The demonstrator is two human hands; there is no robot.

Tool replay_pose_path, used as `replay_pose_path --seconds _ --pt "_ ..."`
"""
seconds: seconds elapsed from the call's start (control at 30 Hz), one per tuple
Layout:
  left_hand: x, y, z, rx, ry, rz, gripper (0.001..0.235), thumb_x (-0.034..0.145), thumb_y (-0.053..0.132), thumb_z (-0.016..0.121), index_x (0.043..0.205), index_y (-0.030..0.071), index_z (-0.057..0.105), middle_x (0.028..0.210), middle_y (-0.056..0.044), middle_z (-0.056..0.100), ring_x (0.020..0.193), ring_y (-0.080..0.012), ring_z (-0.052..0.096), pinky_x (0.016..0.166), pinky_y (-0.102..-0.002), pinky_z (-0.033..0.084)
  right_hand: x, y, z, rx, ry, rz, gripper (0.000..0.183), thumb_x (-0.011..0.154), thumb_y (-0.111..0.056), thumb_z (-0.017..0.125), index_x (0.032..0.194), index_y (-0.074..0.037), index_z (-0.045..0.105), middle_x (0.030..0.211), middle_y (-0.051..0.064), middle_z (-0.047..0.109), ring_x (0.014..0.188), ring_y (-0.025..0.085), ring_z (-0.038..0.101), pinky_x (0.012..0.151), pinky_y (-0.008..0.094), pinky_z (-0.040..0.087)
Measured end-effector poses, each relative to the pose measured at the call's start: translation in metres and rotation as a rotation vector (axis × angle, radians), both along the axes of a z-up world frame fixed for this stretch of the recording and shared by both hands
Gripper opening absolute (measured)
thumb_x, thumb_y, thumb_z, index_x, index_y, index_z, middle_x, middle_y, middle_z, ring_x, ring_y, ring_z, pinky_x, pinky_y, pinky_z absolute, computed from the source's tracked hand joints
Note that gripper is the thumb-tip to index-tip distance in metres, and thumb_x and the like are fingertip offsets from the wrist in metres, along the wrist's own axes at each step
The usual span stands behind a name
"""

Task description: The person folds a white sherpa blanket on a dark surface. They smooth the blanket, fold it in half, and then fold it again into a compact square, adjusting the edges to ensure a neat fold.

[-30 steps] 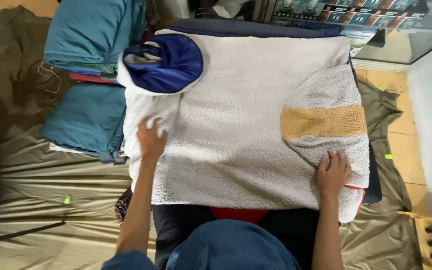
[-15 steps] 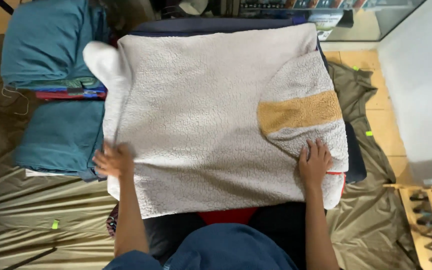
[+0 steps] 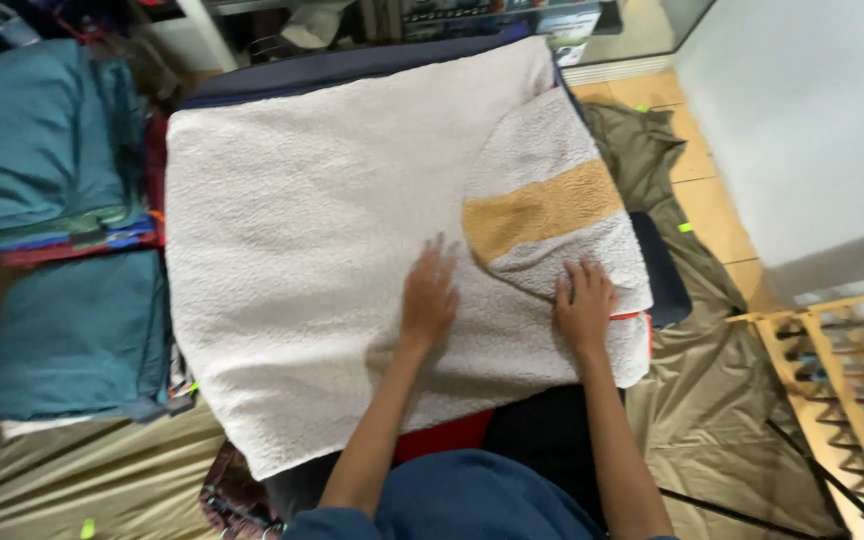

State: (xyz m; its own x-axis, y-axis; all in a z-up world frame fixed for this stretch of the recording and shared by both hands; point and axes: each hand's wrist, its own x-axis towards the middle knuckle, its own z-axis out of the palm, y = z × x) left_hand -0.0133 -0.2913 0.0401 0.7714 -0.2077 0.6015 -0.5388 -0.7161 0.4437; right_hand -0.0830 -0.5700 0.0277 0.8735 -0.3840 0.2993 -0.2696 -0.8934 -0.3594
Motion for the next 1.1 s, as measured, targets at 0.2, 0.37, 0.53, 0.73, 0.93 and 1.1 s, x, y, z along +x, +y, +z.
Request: replay_pose_path --seconds 0.2,0.37,0.53,0.73,0.93,1.1 --pt "-0.004 -0.045 -0.027 0.261 0.092 -0.071 0.043 0.097 0.03 0.053 0.14 0.032 0.062 0.15 -0.009 0.056 0.142 -0.0281 0.049 0.11 -0.045 0.039 0.0 0.006 -0.005 -0.114 0.018 0.024 0.039 0.102 -0.04 0.055 0.139 -0.028 0.062 0.148 0.006 0.058 0.14 0.031 0.05 0.11 0.053 0.036" --pt "-0.004 -0.04 -0.019 0.272 0.159 -0.114 0.041 0.098 0.031 0.053 0.137 0.029 0.065 0.148 -0.011 0.058 0.138 -0.0296 0.053 0.108 -0.046 0.041 -0.003 0.064 0.04 -0.062 -0.067 0.59 0.045 0.099 -0.04 0.053 0.142 -0.027 0.06 0.154 0.004 0.053 0.147 0.029 0.043 0.113 0.051 0.033" --pt "0.005 -0.043 -0.053 0.325 0.096 -0.093 0.041 0.097 0.035 0.05 0.137 0.035 0.063 0.148 -0.007 0.057 0.137 -0.0269 0.053 0.106 -0.045 0.041 0.03 -0.066 0.004 -0.277 -0.05 0.453 0.042 0.093 -0.05 0.05 0.124 -0.026 0.064 0.131 0.009 0.058 0.13 0.032 0.05 0.105 0.062 0.036" --pt "-0.002 -0.045 -0.029 0.318 0.133 -0.064 0.039 0.097 0.033 0.051 0.133 0.033 0.065 0.147 -0.006 0.058 0.137 -0.0255 0.053 0.107 -0.045 0.04 0.046 -0.189 -0.06 -0.119 0.162 -0.529 0.067 0.102 -0.073 0.043 0.144 -0.023 0.058 0.152 0.02 0.042 0.141 0.038 0.037 0.094 0.071 0.042" --pt "-0.004 -0.044 -0.026 0.325 0.177 -0.071 0.038 0.098 0.031 0.049 0.132 0.032 0.066 0.148 -0.004 0.058 0.137 -0.024 0.053 0.108 -0.044 0.039 0.084 -0.027 0.011 -0.271 -0.245 0.296 0.046 0.087 -0.051 0.066 0.121 -0.02 0.063 0.121 0.016 0.064 0.108 0.041 0.062 0.087 0.059 0.046" --pt "0.002 -0.045 -0.037 0.344 0.164 -0.045 0.039 0.097 0.035 0.049 0.132 0.035 0.066 0.149 -0.003 0.057 0.139 -0.0226 0.051 0.108 -0.045 0.038 0.129 -0.012 0.015 -0.369 0.335 0.717 0.058 0.106 -0.065 0.014 0.158 -0.046 0.029 0.172 -0.001 0.02 0.159 0.025 0.012 0.12 0.064 0.013"
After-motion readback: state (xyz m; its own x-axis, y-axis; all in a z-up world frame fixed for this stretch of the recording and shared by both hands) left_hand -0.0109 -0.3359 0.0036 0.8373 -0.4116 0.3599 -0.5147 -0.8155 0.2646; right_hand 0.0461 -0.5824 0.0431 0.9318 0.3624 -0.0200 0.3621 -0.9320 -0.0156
